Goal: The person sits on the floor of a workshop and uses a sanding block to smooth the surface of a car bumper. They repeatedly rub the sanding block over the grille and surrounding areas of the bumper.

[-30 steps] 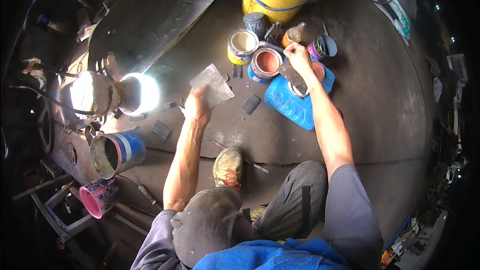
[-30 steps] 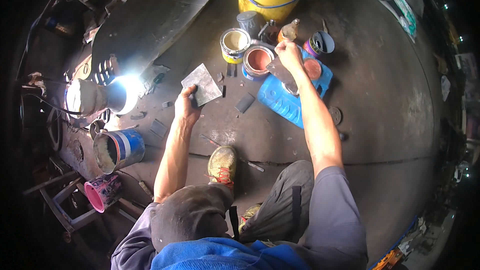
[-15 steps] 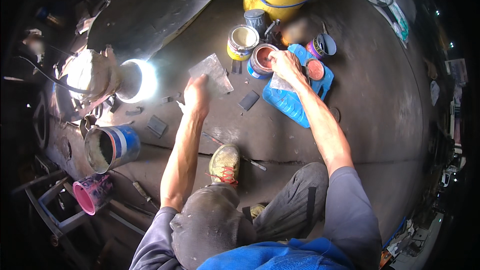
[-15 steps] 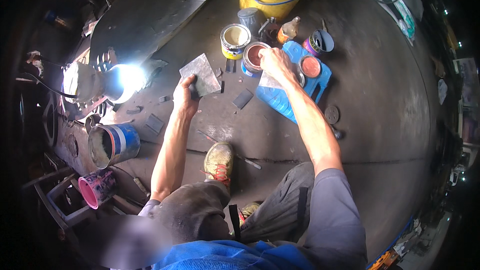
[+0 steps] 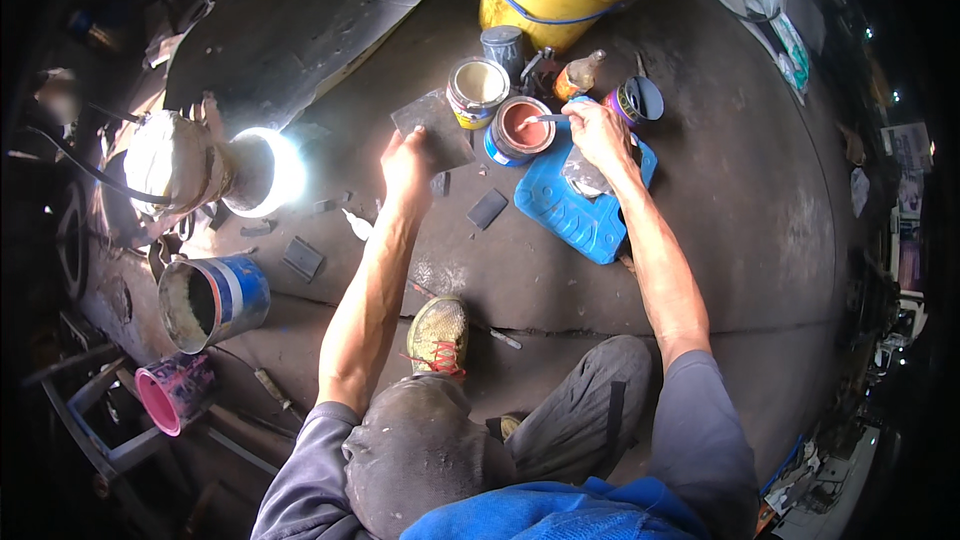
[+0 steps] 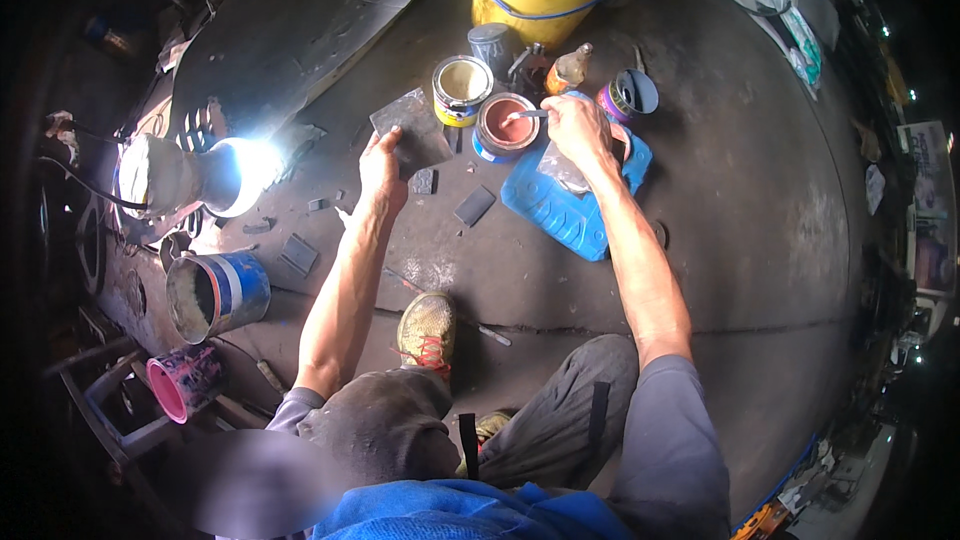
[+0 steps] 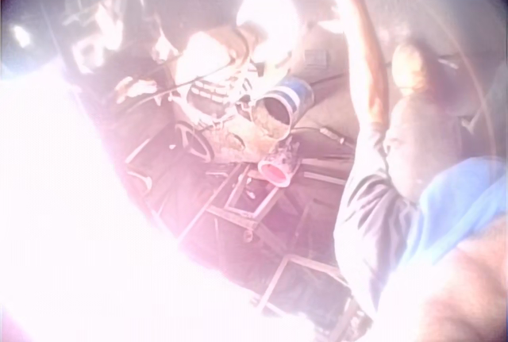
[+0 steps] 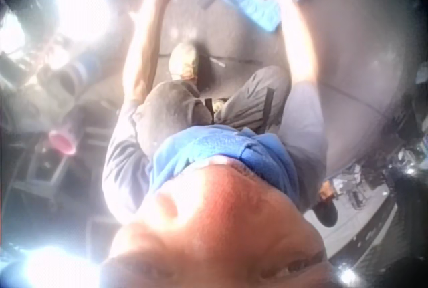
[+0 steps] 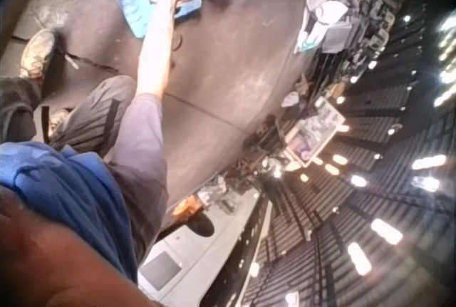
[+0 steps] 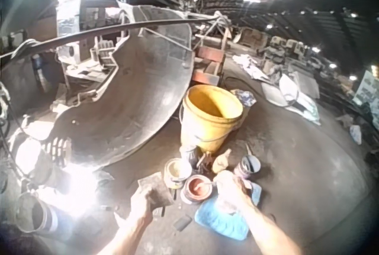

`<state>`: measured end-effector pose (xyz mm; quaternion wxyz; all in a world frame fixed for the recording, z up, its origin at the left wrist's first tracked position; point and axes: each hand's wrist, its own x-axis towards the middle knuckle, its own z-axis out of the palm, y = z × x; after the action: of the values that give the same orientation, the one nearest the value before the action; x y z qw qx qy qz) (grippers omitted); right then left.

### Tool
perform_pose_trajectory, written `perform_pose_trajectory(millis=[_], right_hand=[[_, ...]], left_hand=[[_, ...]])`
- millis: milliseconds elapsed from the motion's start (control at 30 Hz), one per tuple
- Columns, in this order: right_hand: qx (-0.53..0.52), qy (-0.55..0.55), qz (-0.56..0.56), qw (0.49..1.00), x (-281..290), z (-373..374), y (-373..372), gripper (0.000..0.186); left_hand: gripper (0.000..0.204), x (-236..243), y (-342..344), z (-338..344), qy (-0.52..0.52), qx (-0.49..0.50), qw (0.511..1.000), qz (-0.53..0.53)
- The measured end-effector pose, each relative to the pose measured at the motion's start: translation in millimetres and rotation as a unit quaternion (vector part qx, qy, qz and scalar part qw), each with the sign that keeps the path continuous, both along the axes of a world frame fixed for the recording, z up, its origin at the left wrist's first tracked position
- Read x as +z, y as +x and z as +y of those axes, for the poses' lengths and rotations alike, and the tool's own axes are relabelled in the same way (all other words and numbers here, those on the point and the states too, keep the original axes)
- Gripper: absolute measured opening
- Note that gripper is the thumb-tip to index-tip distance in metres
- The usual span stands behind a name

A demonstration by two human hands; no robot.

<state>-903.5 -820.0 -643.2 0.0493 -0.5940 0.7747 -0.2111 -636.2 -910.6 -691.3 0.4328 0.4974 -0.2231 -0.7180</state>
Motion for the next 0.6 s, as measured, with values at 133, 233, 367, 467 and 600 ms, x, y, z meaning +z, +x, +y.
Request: perform_pose_trajectory(millis=[133, 233, 367, 467, 600], right_hand=[[-0.003, 0.085, 0.039, 0.996, -23, -10, 9, 0.019], [-0.047, 0.068, -0.076, 0.994, -51, -18, 13, 0.017], [-0.110, -0.039, -0.323, 0.939, -66, -17, 2, 0.016], [-0.117, -0.065, -0.201, 0.970, -45, -4, -8, 0.019], [-0.014, -0.129, -0.004, 0.991, 8, 18, -3, 0.020]], left_hand=[[0.033, 0, -4, 2, 0.004, 0.007, 1.000, 0.006], [0.032, -3, -2, 4, 0.021, 0.020, 1.000, -0.006], [0.035, -9, 7, 1, 0.008, 0.020, 1.000, -0.013], [0.044, -12, 9, -6, -0.002, 0.018, 1.000, -0.014], [0.060, -12, -8, -15, -0.024, 0.012, 0.999, 0.032]])
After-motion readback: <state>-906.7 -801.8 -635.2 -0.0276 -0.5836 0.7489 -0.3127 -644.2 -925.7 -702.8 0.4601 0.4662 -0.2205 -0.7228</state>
